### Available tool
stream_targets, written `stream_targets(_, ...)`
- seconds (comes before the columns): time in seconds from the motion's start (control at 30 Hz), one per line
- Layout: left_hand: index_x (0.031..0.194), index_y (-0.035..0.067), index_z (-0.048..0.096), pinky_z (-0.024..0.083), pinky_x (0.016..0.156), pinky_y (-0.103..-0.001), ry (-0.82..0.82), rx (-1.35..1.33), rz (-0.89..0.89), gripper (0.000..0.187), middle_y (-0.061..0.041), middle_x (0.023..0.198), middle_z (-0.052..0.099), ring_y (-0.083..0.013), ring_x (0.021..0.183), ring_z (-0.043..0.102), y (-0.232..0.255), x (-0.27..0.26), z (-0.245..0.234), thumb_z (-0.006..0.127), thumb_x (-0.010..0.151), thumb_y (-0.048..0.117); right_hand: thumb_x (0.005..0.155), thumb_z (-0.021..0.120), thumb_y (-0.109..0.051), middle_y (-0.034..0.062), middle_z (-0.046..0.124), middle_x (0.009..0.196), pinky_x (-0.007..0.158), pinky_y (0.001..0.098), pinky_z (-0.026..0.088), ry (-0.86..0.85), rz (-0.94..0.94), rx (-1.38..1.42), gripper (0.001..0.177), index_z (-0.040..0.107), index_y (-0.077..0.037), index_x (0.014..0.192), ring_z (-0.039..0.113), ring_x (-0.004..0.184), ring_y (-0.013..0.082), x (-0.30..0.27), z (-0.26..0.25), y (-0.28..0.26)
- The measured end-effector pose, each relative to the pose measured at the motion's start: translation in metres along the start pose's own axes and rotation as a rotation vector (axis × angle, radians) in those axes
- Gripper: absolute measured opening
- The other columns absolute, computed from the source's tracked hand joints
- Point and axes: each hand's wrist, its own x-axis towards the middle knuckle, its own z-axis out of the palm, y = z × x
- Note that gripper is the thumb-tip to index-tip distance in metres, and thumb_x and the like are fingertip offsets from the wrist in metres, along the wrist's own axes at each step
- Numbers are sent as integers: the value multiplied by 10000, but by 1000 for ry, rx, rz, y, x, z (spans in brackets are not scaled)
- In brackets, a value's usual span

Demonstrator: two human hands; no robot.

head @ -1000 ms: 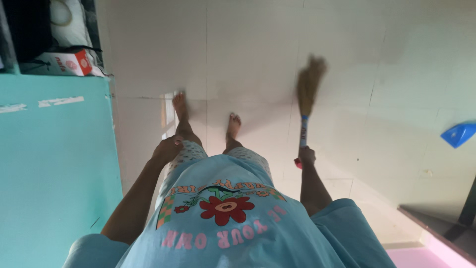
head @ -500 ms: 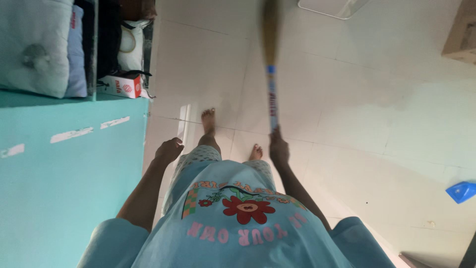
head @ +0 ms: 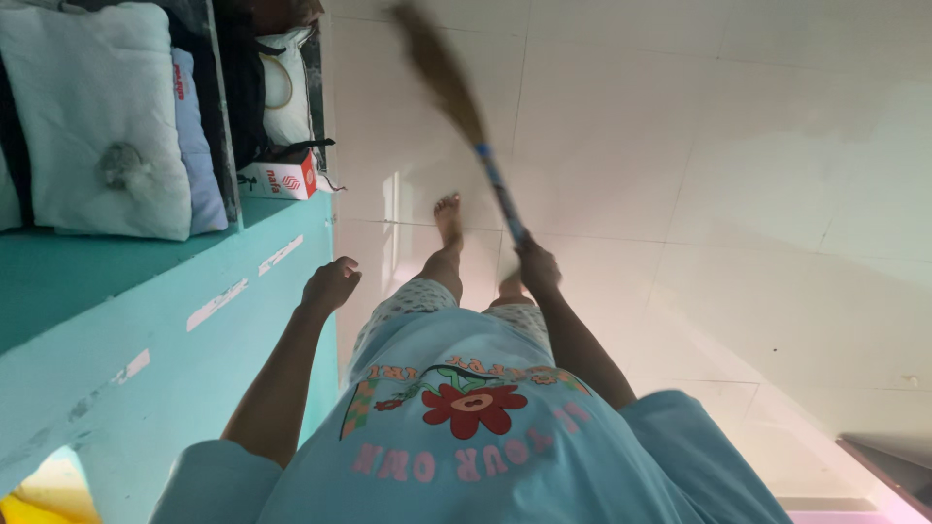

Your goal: The person sweeps the floor using a broom and a dustpan, collecting debris from the edges of the room and near boxes.

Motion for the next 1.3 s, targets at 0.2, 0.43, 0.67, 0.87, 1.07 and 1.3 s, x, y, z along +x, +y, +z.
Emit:
stream_targets(0.2,1260,143,663,548,953,-415,-9,10,105,397,-86,1159,760,-292,1088,717,5,35,7,640,939,375,1065,513,-392,220,733,990,704,484,597,167,355,146,384,583,-117,1323,726,819,374,-24,-67,100)
stream_targets(0.43,1222,121,657,546,920,-439,68,-9,225,359,-70,1118,766,-289,1046,719,29,54,-3,643,935,335,1063,510,-378,204,733,898,631,460,608,360,357,166,318,600,-114,1216,740,718,337,-17,-124,75)
stream_targets(0.67,1209,117,664,556,899,-418,151,-130,224,345,-102,1085,766,-287,1031,722,30,49,-24,653,931,321,1029,540,-410,247,728,921,679,532,578,228,104,216,465,472,-287,1472,729,783,388,-36,-68,-88)
stream_targets(0.87,1204,114,660,564,900,-396,122,-151,170,334,-99,1084,773,-261,1039,735,20,23,-43,641,940,319,1048,501,-443,226,738,993,785,575,559,24,-278,-62,526,398,-342,1554,715,921,439,35,-17,-214)
stream_targets(1.07,1228,111,661,556,908,-391,151,-173,86,336,-106,1108,768,-261,1047,732,-10,12,-52,622,956,305,999,539,-425,239,721,1023,802,551,584,-13,-55,165,695,256,-175,1584,731,914,410,103,16,-208)
stream_targets(1.3,1245,125,667,563,928,-390,128,-240,-60,360,-116,1119,767,-270,1055,735,-29,23,-50,633,958,338,1075,464,-311,257,732,990,698,489,618,-7,-57,201,477,449,18,1420,755,787,388,77,-33,-205)
